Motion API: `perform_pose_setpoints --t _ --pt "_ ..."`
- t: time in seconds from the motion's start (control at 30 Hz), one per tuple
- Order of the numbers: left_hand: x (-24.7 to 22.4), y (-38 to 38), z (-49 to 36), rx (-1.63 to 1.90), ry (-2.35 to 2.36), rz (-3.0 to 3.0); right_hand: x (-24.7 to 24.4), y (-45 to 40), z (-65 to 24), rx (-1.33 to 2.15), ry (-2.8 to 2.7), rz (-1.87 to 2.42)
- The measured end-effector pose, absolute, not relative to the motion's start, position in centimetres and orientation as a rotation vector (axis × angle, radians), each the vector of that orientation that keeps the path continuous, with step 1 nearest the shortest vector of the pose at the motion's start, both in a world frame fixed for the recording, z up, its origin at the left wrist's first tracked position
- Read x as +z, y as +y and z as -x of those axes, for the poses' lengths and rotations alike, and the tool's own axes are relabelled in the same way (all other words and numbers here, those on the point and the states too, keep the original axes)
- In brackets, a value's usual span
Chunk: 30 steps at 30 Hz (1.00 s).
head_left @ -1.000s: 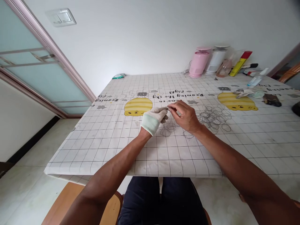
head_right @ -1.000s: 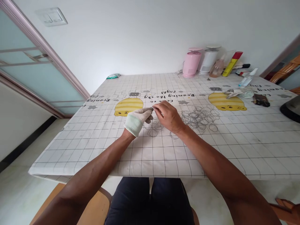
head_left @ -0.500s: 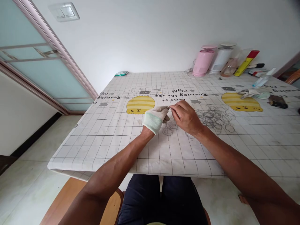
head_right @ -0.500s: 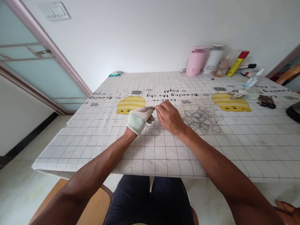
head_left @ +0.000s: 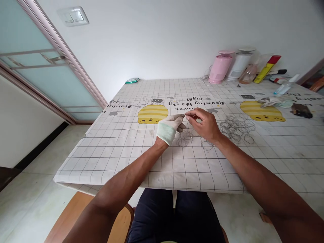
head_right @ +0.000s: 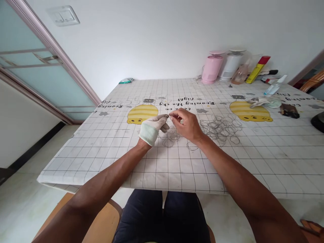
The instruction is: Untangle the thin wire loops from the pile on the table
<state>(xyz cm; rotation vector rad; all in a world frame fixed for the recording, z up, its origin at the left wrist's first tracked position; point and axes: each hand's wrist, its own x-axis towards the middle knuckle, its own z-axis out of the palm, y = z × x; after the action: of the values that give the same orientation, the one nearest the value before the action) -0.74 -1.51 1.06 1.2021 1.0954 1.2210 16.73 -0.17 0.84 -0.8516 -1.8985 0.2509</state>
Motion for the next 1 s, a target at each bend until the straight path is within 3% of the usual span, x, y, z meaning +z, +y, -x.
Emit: perform_pose_setpoints --t 0.2,0.37,0.73,1.0 --pt "1.4 -1.5 1.1 1.247 1.080 -1.204 2.0 -0.1 -18.0 0.854 -1.787 0.850" --pt "1.5 -1.7 1.1 1.238 1.134 -1.250 1.9 0.2 -17.9 1.136 -1.643 0.763" --pt "1.3 -2.0 0.6 1.161 1.169 -1.274 1.6 -0.1 -17.4 1.061 -1.629 0.815" --pt "-0.4 -0.5 1.1 1.022 0.813 -1.135 1.6 0.2 -17.5 1.202 -1.542 0.848"
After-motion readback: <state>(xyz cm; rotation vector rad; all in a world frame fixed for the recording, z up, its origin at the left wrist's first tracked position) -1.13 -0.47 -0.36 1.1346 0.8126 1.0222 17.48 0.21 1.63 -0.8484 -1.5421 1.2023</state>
